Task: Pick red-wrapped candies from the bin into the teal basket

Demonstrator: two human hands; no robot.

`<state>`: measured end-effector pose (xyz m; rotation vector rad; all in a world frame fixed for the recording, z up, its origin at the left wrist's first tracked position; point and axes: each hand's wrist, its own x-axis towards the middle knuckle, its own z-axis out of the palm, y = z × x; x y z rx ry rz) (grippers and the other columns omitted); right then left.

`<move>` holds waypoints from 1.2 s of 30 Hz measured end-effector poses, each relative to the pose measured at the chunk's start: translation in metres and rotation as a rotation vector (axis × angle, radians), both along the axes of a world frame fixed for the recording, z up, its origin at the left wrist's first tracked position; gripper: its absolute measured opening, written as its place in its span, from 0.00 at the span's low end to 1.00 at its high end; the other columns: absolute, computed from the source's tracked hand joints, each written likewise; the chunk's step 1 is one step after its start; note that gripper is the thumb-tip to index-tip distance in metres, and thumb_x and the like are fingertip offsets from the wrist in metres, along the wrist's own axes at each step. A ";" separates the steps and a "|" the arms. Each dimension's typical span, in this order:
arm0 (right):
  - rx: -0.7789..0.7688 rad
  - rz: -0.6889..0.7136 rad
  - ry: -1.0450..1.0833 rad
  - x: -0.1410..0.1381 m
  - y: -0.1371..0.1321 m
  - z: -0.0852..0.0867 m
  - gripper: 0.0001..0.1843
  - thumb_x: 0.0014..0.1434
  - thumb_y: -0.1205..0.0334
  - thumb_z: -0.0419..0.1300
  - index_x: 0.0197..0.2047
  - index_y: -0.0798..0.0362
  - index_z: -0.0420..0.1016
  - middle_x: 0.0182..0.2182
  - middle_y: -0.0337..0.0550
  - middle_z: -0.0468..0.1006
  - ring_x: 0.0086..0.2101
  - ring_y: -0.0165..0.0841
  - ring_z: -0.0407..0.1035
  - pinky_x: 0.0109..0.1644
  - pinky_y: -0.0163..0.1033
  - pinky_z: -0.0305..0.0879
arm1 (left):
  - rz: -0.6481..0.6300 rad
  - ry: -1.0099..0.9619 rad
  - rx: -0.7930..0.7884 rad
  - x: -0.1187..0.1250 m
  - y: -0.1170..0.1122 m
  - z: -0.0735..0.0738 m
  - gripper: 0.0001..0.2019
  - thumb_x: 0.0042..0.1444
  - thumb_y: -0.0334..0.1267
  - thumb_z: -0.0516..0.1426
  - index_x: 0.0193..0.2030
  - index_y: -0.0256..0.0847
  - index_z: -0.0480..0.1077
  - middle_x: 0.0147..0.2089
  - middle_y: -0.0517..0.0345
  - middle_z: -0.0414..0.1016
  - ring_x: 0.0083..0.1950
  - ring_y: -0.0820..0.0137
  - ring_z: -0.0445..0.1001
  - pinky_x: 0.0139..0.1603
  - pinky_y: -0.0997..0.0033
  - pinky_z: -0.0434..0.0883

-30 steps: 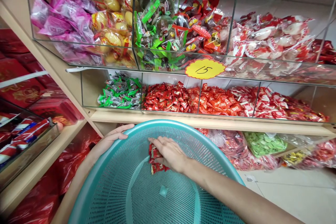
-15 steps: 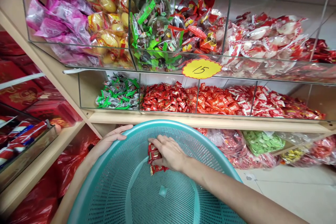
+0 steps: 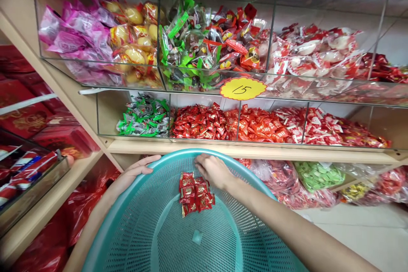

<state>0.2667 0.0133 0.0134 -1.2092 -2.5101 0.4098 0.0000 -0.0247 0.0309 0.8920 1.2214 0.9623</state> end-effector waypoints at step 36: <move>0.082 -0.509 -0.069 0.008 0.080 0.086 0.14 0.49 0.54 0.56 0.27 0.56 0.75 0.26 0.47 0.75 0.29 0.34 0.68 0.32 0.37 0.59 | 0.036 -0.056 -0.074 0.003 0.006 -0.004 0.22 0.39 0.31 0.61 0.46 0.44 0.75 0.41 0.57 0.82 0.36 0.64 0.78 0.37 0.69 0.72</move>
